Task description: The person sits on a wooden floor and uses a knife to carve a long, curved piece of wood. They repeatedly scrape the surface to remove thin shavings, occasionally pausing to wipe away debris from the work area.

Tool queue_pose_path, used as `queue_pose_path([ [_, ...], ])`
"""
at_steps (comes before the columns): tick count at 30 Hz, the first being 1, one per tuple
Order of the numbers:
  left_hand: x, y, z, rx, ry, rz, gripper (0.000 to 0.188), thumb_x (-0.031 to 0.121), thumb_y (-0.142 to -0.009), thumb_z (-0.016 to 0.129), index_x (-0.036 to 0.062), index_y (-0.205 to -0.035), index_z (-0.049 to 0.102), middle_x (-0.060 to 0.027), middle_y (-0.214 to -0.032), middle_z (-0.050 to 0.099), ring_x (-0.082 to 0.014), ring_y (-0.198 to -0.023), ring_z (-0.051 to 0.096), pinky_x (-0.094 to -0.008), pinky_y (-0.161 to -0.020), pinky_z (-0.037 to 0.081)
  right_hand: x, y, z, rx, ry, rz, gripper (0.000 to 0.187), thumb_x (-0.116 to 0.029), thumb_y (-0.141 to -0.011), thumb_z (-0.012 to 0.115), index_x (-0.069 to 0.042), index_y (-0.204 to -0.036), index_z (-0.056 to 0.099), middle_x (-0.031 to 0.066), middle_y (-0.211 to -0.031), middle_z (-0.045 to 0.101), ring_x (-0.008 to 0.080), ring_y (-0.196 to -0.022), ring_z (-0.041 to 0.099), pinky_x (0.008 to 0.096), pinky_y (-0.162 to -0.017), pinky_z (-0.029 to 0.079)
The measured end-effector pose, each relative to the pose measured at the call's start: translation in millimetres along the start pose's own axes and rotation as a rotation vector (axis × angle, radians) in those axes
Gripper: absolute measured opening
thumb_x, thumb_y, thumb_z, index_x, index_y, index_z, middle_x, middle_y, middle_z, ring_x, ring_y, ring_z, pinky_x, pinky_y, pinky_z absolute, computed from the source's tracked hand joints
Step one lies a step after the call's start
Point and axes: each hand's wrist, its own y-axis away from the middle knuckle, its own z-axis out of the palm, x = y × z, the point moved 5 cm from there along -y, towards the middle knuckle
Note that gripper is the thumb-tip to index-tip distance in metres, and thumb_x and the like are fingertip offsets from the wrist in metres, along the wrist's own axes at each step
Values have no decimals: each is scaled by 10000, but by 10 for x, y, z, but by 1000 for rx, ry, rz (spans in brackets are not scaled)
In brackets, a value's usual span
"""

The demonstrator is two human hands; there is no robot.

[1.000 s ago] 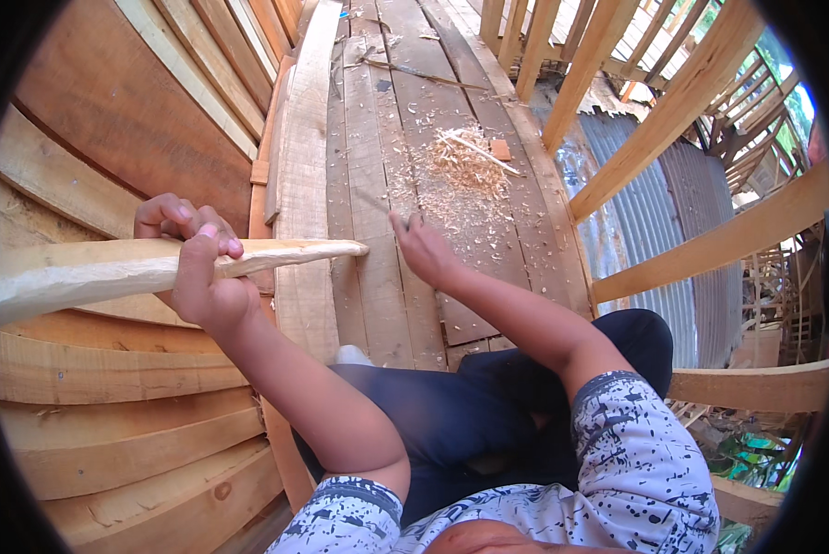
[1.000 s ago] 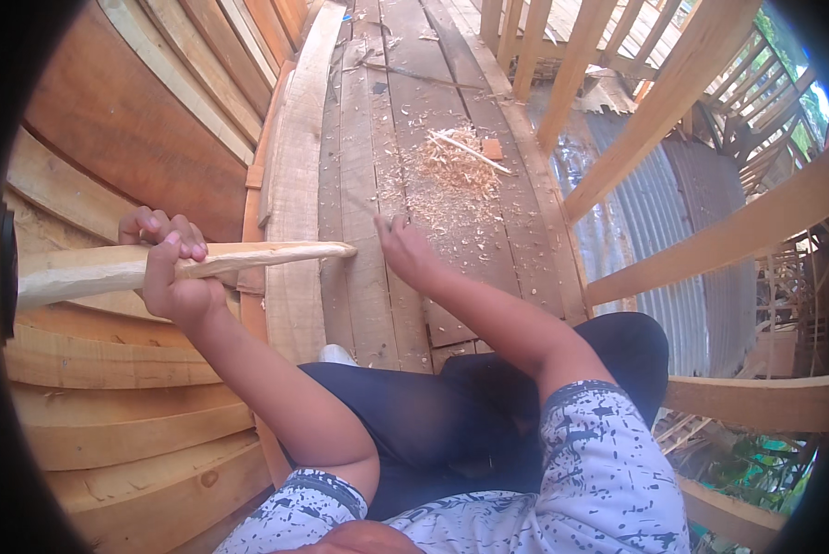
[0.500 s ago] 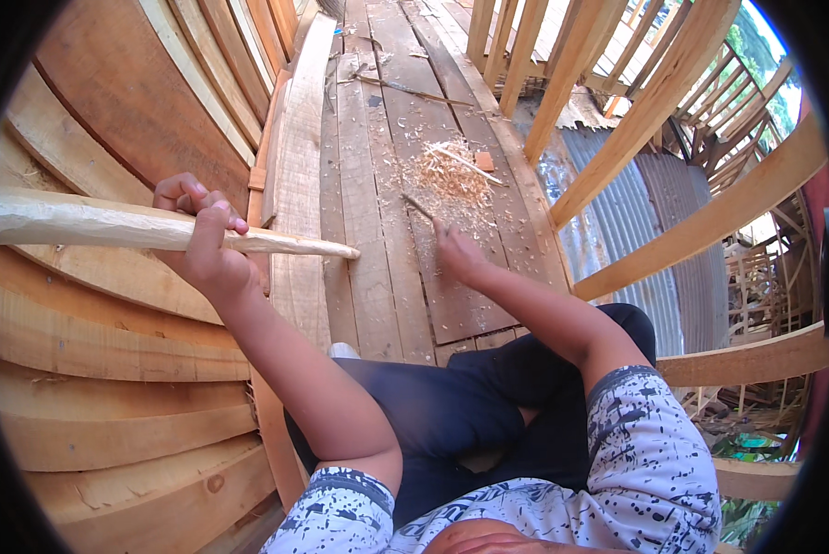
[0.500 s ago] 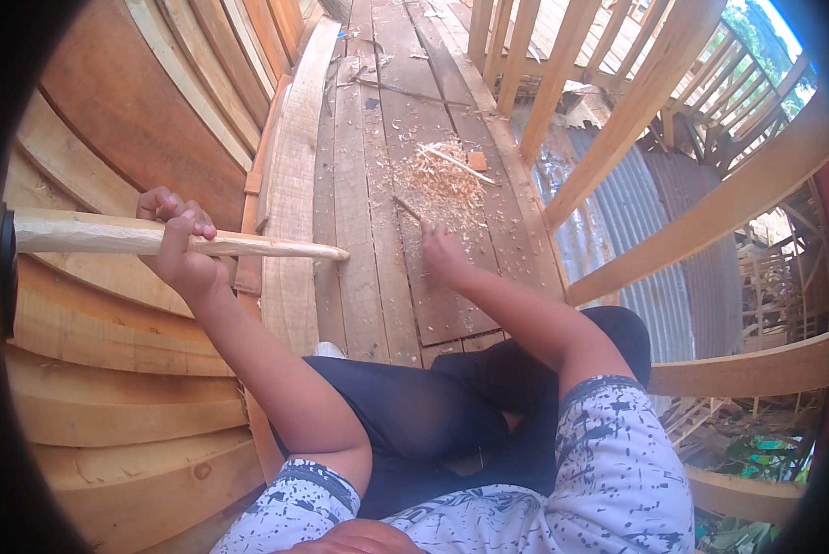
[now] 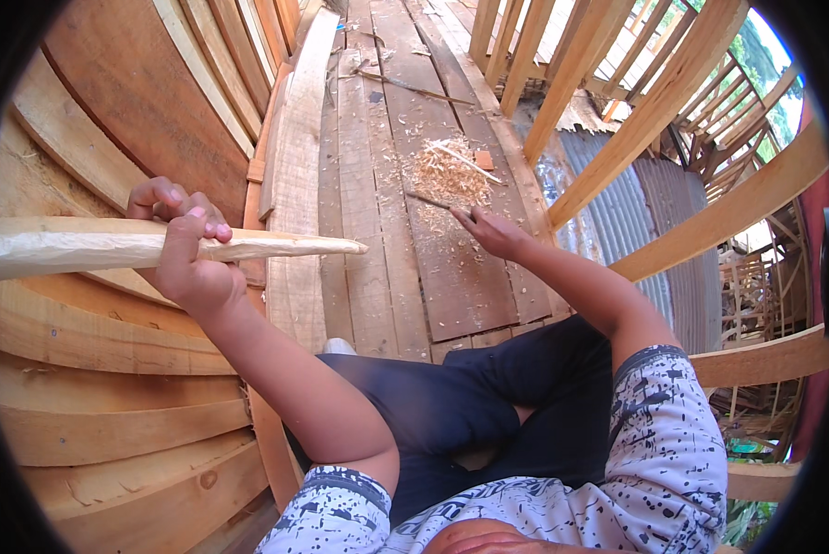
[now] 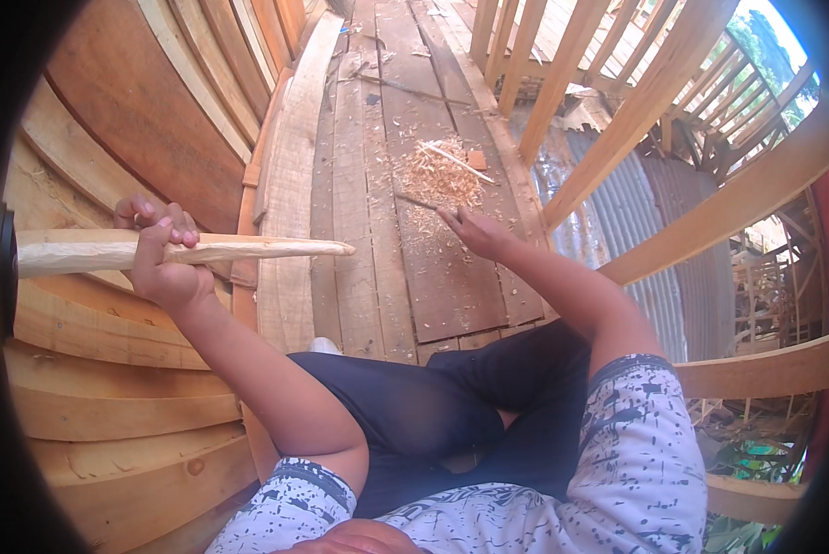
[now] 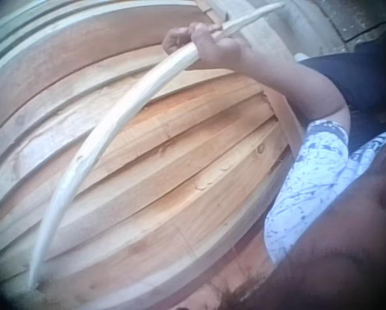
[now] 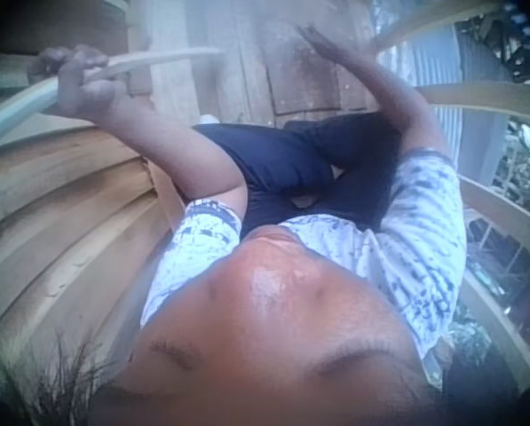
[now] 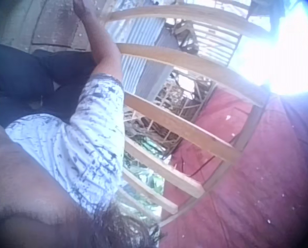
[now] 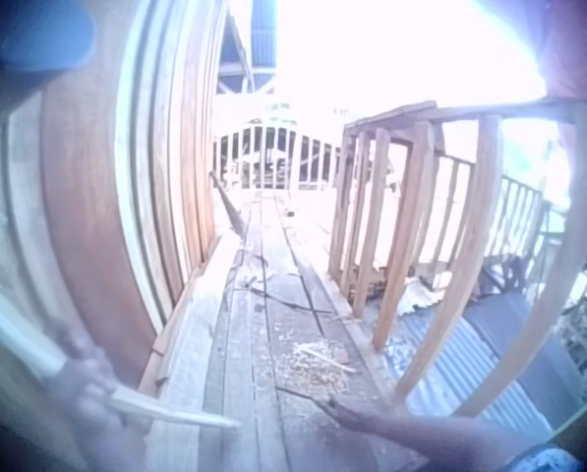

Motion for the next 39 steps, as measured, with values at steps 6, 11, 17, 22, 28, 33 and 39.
queue_pose_path([
  [6, -3, 15, 28, -37, -7, 10, 231, -8, -678, 537, 46, -899, 496, -22, -743, 428, -101, -531, 394, -228, -483, 377, -109, -19, 85, -118, -20, -129, 733, 38, -865, 455, -106, -1543, 216, 177, -951, 491, 309, -743, 620, 401, -647, 529],
  [11, -54, 33, 60, -47, -41, -13, 233, -3, -679, 526, 40, -906, 498, -28, -750, 430, -106, -535, 396, -229, -486, 378, 222, -160, 187, 45, -19, 57, 780, 65, -848, 449, -140, -1556, 193, 191, -985, 496, 324, -730, 616, 418, -673, 522],
  [17, -45, 21, 61, -47, -81, -5, 228, 13, -680, 527, 32, -905, 495, -34, -748, 435, -116, -539, 402, -239, -493, 377, 296, -211, 237, -2, 4, -4, 824, 66, -817, 481, -126, -1558, 176, 182, -966, 500, 307, -709, 607, 399, -642, 509],
  [22, -31, 25, 33, -54, -103, -5, 219, 17, -684, 534, 31, -898, 494, -35, -731, 431, -116, -538, 402, -244, -495, 374, -159, -130, -139, -56, -118, -73, 758, 45, -863, 451, -98, -1555, 176, 169, -979, 514, 280, -713, 604, 375, -623, 510],
  [28, -58, 34, 86, -72, -49, 8, 228, 4, -704, 534, 14, -931, 516, -9, -666, 400, -94, -536, 402, -211, -500, 397, -1096, 269, 5, -246, -350, -390, 707, -12, -883, 479, -84, -1539, 224, 175, -992, 510, 301, -799, 586, 383, -711, 503],
  [33, -38, 41, 85, -71, -28, 9, 248, -1, -699, 546, 10, -945, 519, -15, -684, 412, -96, -537, 400, -212, -509, 402, -1391, 334, -93, -254, -335, -519, 628, -240, -955, 475, -92, -1526, 261, 170, -1270, 483, 325, -1178, 490, 440, -951, 433],
  [39, -42, 22, 46, -129, 14, 15, 257, -6, -698, 545, 5, -954, 521, -34, -726, 431, -101, -549, 411, -217, -517, 409, -708, 49, 230, -130, -164, -697, 690, -509, -999, 331, -76, -1530, 249, 204, -1587, 202, 343, -1479, 174, 469, -1207, 141],
])
